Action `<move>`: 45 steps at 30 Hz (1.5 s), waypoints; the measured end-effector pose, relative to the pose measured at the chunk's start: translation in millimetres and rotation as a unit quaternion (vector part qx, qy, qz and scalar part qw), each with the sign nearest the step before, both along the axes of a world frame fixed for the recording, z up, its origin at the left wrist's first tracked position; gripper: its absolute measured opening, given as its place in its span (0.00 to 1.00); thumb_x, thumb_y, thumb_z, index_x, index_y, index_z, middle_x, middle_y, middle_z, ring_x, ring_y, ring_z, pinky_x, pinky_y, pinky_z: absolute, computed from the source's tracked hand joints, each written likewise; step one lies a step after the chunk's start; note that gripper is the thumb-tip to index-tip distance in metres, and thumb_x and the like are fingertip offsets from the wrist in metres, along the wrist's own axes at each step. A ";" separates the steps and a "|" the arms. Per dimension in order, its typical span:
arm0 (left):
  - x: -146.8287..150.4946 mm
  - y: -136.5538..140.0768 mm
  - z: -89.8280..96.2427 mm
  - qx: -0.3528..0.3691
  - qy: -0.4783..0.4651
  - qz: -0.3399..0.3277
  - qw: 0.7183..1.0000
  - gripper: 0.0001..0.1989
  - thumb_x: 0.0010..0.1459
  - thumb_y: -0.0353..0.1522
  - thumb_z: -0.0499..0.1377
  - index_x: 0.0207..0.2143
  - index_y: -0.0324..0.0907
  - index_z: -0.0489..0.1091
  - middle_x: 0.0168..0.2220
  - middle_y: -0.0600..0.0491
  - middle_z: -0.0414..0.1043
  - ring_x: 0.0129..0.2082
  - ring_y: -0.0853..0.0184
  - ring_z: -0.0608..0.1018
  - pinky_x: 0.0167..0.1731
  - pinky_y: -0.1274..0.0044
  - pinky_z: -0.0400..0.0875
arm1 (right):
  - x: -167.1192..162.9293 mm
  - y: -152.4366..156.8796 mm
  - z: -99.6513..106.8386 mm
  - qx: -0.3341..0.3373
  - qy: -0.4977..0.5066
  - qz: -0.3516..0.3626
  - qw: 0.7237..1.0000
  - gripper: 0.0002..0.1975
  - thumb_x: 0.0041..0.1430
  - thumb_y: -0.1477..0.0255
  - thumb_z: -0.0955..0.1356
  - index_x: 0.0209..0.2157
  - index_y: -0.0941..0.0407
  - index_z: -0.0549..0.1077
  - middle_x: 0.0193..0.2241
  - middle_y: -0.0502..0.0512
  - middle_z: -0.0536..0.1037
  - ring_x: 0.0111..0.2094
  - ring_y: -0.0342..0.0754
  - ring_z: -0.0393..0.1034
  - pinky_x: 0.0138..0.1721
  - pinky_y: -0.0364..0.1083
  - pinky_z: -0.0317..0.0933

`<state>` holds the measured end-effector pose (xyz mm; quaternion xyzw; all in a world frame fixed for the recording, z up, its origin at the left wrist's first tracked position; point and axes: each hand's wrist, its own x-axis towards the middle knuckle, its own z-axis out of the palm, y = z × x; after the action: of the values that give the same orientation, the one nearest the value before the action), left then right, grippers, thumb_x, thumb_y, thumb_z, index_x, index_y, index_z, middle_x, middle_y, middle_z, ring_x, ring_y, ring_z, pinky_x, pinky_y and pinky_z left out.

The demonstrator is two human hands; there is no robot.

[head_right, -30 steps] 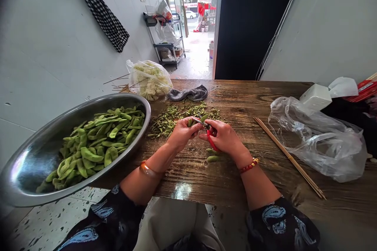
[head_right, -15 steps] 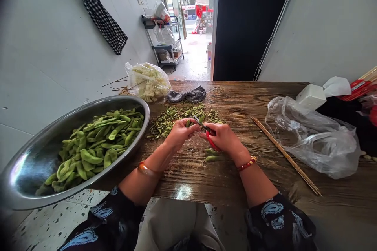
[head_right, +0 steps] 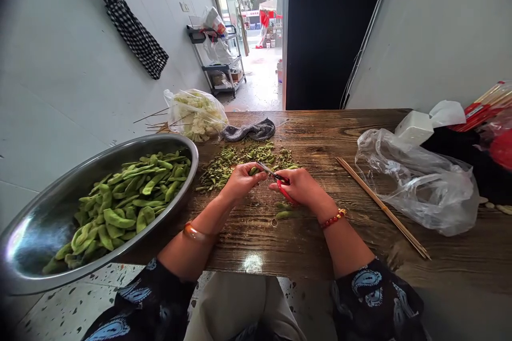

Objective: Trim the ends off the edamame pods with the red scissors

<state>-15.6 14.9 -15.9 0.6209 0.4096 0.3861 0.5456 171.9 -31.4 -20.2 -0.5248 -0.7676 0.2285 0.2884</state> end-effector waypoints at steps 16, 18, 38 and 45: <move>-4.3 3.7 4.4 -0.150 -0.215 0.021 0.965 0.17 0.42 0.36 0.69 0.31 0.39 0.67 0.24 0.55 0.71 0.17 0.79 0.65 0.14 0.85 0.50 | -6.4 -5.3 3.2 0.059 0.019 -0.094 0.994 0.26 0.55 0.55 0.68 0.48 0.59 0.75 0.26 0.53 0.76 0.26 0.46 0.66 0.30 0.43 0.60; -3.5 2.1 5.5 -0.159 -0.217 0.014 0.963 0.18 0.42 0.36 0.69 0.32 0.38 0.67 0.25 0.55 0.72 0.17 0.79 0.65 0.14 0.85 0.50 | -8.6 -5.7 2.9 0.062 0.013 -0.089 0.994 0.26 0.55 0.57 0.69 0.49 0.59 0.74 0.29 0.54 0.77 0.28 0.46 0.67 0.31 0.44 0.61; 1.4 -6.0 4.4 -0.127 -0.171 -0.042 0.976 0.16 0.46 0.36 0.67 0.31 0.39 0.65 0.25 0.55 0.72 0.16 0.80 0.64 0.14 0.85 0.51 | -10.2 -2.6 -3.1 0.070 0.018 -0.065 0.995 0.27 0.53 0.56 0.70 0.50 0.58 0.72 0.29 0.52 0.73 0.28 0.46 0.65 0.33 0.45 0.61; 1.3 -5.8 4.5 -0.150 -0.183 -0.036 0.971 0.17 0.44 0.37 0.68 0.31 0.39 0.64 0.23 0.56 0.71 0.16 0.79 0.64 0.14 0.85 0.50 | -9.3 -1.7 -5.6 0.090 0.008 -0.065 0.994 0.23 0.55 0.56 0.69 0.46 0.58 0.75 0.26 0.52 0.73 0.26 0.45 0.64 0.30 0.44 0.59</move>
<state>-14.3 9.1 -11.4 0.4650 0.3330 0.4074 0.7119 162.7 -33.1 -25.8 -0.5433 -0.7470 0.1434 0.3553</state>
